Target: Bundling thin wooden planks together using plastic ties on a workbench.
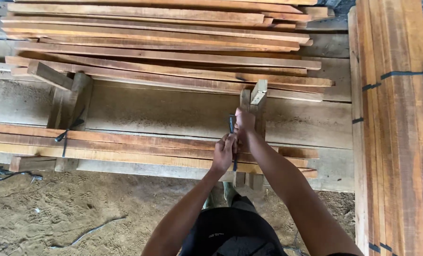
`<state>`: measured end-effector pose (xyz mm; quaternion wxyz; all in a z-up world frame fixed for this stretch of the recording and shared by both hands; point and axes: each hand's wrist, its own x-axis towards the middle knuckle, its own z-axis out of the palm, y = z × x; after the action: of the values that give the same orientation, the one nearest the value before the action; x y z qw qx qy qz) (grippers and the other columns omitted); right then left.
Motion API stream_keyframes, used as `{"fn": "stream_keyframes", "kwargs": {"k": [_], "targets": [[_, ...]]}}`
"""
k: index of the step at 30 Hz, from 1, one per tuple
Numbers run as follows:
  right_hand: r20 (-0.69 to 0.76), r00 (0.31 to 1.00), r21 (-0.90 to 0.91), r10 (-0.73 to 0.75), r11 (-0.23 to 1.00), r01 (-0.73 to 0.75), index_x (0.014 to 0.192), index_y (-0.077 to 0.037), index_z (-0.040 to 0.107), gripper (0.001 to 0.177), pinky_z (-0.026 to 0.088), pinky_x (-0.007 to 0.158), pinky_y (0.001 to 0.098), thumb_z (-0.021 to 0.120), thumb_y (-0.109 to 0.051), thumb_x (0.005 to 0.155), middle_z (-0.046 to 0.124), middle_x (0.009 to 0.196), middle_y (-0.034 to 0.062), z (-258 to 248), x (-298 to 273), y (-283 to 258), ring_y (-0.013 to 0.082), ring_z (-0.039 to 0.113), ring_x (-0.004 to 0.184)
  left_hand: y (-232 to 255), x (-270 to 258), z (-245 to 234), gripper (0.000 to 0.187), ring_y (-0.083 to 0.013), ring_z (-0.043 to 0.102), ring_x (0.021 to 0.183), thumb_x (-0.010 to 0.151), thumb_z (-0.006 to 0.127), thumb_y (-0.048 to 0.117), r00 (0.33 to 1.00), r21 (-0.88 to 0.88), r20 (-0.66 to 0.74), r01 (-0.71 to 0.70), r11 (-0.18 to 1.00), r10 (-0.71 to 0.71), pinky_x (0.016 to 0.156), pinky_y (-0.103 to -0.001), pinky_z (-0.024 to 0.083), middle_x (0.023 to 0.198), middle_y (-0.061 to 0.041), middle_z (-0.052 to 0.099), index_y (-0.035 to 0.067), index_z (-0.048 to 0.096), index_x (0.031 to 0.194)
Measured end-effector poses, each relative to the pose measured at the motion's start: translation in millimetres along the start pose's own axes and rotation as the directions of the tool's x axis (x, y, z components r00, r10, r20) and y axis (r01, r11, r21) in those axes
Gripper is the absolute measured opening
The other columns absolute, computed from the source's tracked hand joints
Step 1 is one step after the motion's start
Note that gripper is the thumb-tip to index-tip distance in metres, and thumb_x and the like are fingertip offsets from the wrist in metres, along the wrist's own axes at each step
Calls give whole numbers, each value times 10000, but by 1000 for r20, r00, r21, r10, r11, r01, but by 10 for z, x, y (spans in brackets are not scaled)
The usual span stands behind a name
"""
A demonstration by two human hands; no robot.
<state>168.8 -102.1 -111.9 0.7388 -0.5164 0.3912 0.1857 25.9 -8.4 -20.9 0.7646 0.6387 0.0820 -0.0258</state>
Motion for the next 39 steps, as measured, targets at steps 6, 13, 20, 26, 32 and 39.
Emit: {"fn": "stream_keyframes", "kwargs": {"k": [6,13,20,26,32,39], "targets": [[-288,898,-357,-331,908,220,745,10,729,338,372,453,472,720,-326,775,579,591,139,-146,758,435,204,566,576,-317,-99,-90,519,-89,442,517,1146,383,307,980,121,73,-193,974,186,578,-285,411,497,-45,508,124,505,676],[-279,805,-504,-523,794,341,653,-40,720,305,500,611,411,671,-314,778,605,564,118,-56,351,314,268,689,653,-464,-63,-128,359,-250,462,424,1050,500,84,584,543,478,-784,302,656,440,-272,442,514,-81,433,101,464,693],[-134,768,-608,-626,664,435,450,-124,566,381,397,456,428,634,-284,789,481,415,70,92,116,306,169,522,435,-184,-67,-117,300,-194,480,494,1028,484,17,309,488,584,-873,-21,750,438,-261,435,603,-68,447,96,434,743],[79,758,-720,-647,488,493,443,-66,511,428,379,475,398,617,-263,809,461,433,101,151,-33,327,170,528,515,-427,-15,-105,182,-235,540,575,997,527,-16,269,504,551,-862,-59,790,460,-313,461,694,-84,491,67,468,845],[145,824,-839,-547,374,395,641,53,696,451,491,631,607,583,-334,843,692,721,302,119,216,458,498,713,833,-556,-70,-121,318,-262,537,585,1057,444,162,587,460,486,-802,382,647,486,-353,474,697,-72,449,61,535,770],[138,831,-858,-538,355,372,740,60,678,443,561,698,600,567,-355,849,708,796,314,230,268,539,487,719,894,-637,-40,-108,259,-281,548,581,1006,533,112,642,508,459,-757,411,615,488,-361,475,690,-78,442,49,554,755]]}}
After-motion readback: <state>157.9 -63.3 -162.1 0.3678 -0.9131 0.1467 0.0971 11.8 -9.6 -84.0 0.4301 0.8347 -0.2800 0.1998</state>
